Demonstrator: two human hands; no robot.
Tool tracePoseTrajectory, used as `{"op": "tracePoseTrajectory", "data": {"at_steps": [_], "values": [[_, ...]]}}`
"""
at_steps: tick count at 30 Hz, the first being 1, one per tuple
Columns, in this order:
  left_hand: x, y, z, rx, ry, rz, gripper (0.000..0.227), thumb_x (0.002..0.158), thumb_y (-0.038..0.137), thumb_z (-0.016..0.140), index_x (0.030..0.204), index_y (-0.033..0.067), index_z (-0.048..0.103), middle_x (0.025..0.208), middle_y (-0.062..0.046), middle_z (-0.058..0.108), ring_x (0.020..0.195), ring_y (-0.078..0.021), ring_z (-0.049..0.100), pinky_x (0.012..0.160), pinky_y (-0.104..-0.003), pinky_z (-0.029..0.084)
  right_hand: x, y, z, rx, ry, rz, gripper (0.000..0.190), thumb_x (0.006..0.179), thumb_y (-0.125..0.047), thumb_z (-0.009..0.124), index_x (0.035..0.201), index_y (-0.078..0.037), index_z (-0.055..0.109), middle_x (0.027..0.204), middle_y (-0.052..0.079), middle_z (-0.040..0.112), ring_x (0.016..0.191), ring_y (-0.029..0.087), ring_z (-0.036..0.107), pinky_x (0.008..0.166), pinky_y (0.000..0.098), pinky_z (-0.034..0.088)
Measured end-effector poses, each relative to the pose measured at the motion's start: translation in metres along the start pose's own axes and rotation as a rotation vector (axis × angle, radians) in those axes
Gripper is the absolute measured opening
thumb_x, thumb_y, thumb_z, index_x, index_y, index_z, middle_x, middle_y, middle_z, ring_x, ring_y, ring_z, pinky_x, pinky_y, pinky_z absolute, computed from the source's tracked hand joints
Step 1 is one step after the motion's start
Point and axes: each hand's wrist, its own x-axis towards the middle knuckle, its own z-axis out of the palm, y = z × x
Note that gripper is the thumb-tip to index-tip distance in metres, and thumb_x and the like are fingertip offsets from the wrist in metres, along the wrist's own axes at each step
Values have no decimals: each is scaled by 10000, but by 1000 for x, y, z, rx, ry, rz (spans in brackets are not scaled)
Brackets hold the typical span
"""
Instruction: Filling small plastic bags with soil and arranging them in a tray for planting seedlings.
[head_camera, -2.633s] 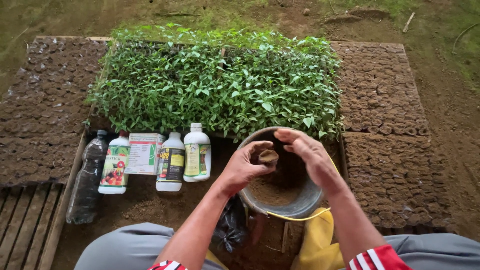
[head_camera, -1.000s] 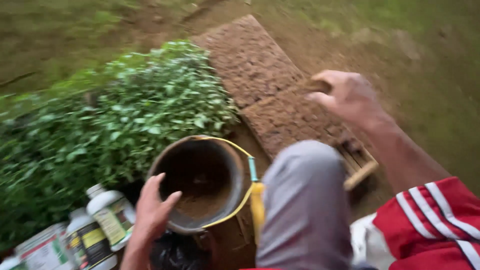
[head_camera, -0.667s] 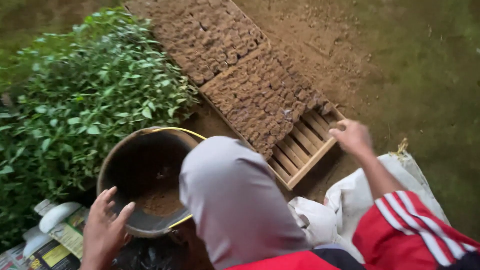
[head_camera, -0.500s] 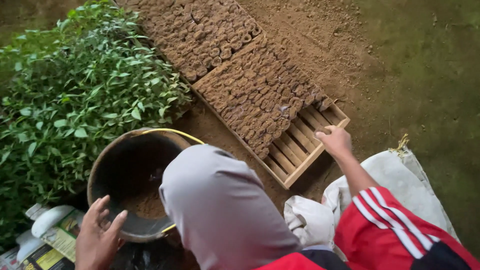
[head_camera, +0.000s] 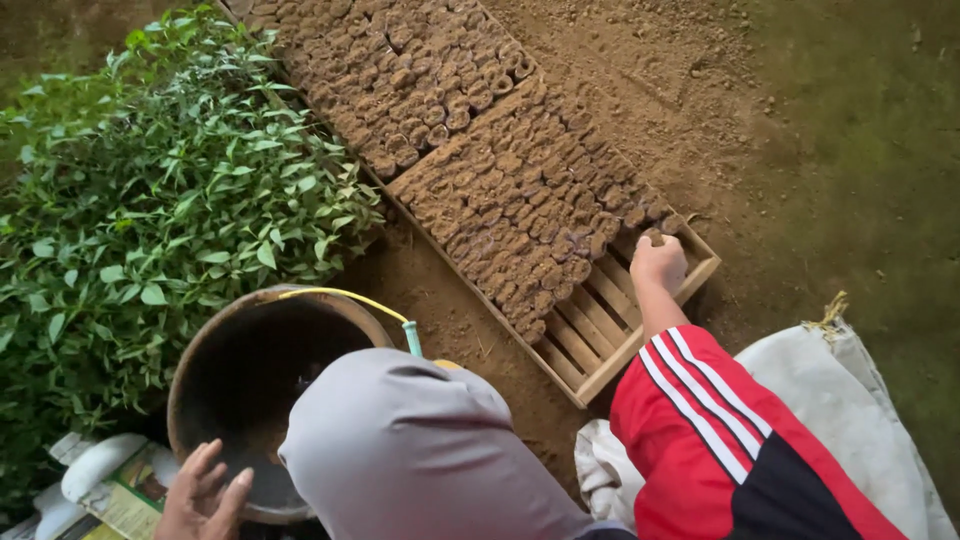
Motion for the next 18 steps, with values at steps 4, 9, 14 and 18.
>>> {"op": "tracePoseTrajectory", "data": {"at_steps": [4, 9, 14, 18], "values": [[9, -30, 2, -57, 38, 41, 621, 822, -8, 704, 1425, 13, 559, 1600, -127, 458, 1308, -362, 546, 1032, -437, 469, 4, -5, 16, 31, 99, 17, 318, 900, -331, 687, 1121, -105, 729, 1033, 160, 759, 957, 399, 702, 807, 526, 543], [-2, -13, 9, -52, 67, 44, 614, 802, -37, 714, 1401, 5, 581, 1574, -153, 480, 1261, -380, 577, 1054, -439, 475, 23, 12, 55, 162, 191, 63, 348, 845, -294, 726, 1126, -90, 700, 1072, 116, 745, 991, 338, 701, 865, 460, 531], [-6, 8, 17, -46, 52, -8, 660, 785, -72, 714, 1422, -25, 550, 1598, -159, 458, 1298, -395, 552, 1066, -463, 457, -15, -19, 22, 377, 33, 184, 482, 879, -214, 686, 1333, -62, 626, 1326, 107, 664, 1151, 270, 660, 961, 388, 532], [-12, 24, 25, -5, 49, -58, 667, 776, -99, 725, 1416, -6, 559, 1614, -136, 440, 1312, -384, 546, 1117, -479, 425, -16, -18, 22, 428, -20, 226, 572, 838, -150, 693, 1395, -59, 601, 1321, 93, 681, 1135, 246, 678, 944, 351, 539]]}}
